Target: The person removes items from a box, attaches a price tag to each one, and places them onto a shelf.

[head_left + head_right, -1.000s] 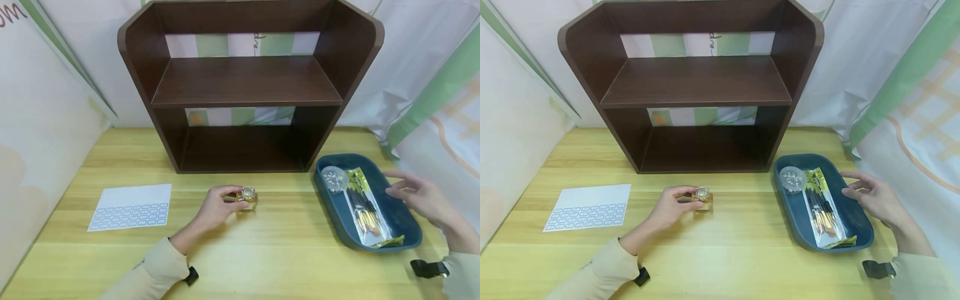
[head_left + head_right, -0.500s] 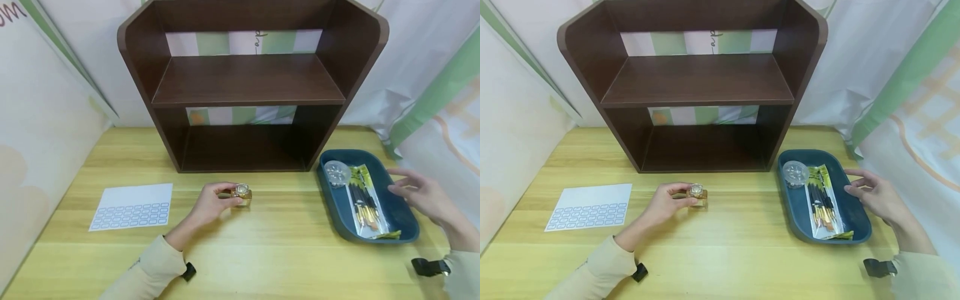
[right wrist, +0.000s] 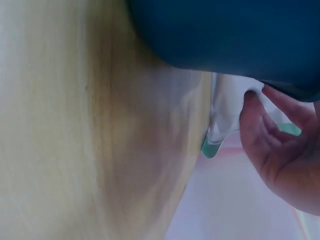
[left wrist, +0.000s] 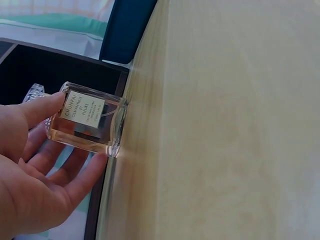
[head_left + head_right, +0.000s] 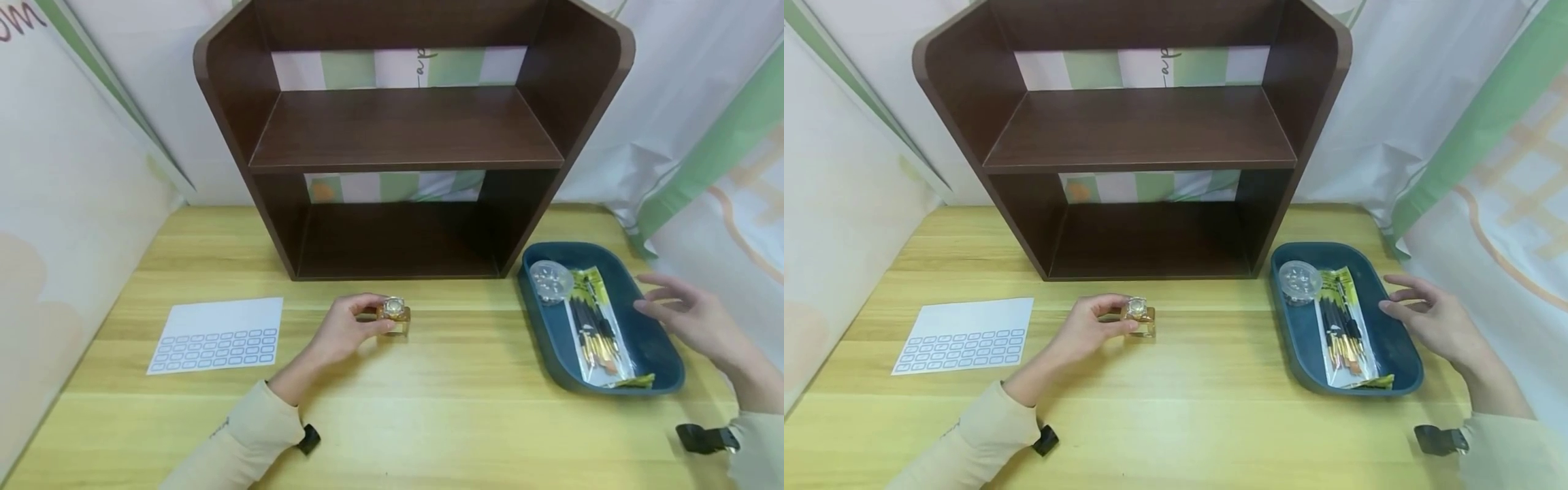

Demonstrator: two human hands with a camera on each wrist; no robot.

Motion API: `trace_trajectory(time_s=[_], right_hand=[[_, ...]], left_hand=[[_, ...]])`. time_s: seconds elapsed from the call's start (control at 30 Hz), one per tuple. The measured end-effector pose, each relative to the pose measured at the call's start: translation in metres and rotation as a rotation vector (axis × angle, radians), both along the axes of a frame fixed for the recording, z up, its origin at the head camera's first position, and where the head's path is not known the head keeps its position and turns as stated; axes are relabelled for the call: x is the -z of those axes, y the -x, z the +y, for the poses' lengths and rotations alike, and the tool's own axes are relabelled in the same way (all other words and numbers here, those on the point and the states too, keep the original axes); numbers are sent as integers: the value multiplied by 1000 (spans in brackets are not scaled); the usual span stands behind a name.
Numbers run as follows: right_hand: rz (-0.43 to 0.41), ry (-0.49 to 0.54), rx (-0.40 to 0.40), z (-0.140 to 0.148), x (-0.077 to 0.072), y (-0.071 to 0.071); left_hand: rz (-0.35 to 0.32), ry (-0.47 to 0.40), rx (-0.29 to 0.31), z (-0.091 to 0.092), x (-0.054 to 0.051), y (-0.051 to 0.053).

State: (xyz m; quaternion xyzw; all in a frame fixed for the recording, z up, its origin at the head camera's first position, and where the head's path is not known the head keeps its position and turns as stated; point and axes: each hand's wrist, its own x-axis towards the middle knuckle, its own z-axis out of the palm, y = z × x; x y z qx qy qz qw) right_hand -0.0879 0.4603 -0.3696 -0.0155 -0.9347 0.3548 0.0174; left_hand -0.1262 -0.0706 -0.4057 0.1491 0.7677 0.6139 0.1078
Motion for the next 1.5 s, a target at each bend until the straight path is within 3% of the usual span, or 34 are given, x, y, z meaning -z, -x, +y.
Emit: trace_trajectory(time_s=[0.1,0.27,0.43,0.57,0.73,0.87,1.03,1.17,1.37,1.5], right_hand=[[42,-13,47,-5,-4,-2],[97,-32,132,-25,-21,-7],[136,31,158,-57,-42,-11],[180,96,149,-91,-57,-13],[323,151,25,-134,-67,-12],[406,215,-106,-165,-70,-8],[409,319,-216,-202,-70,-3],[411,383,-305,-229,-69,2],[365,479,-432,-265,-62,8],[323,532,-492,-292,-57,10]], left_hand=[[4,10,29,-3,-1,0],[-30,-44,39,-16,-5,0],[7,-20,2,-43,-13,-1],[57,20,-75,-73,-19,-4],[83,99,-177,-117,-15,-8],[98,177,-269,-151,-12,-19],[137,291,-386,-187,-13,-36],[127,372,-454,-209,-13,-44],[26,496,-531,-230,-16,-53],[-33,590,-523,-240,-15,-55]])
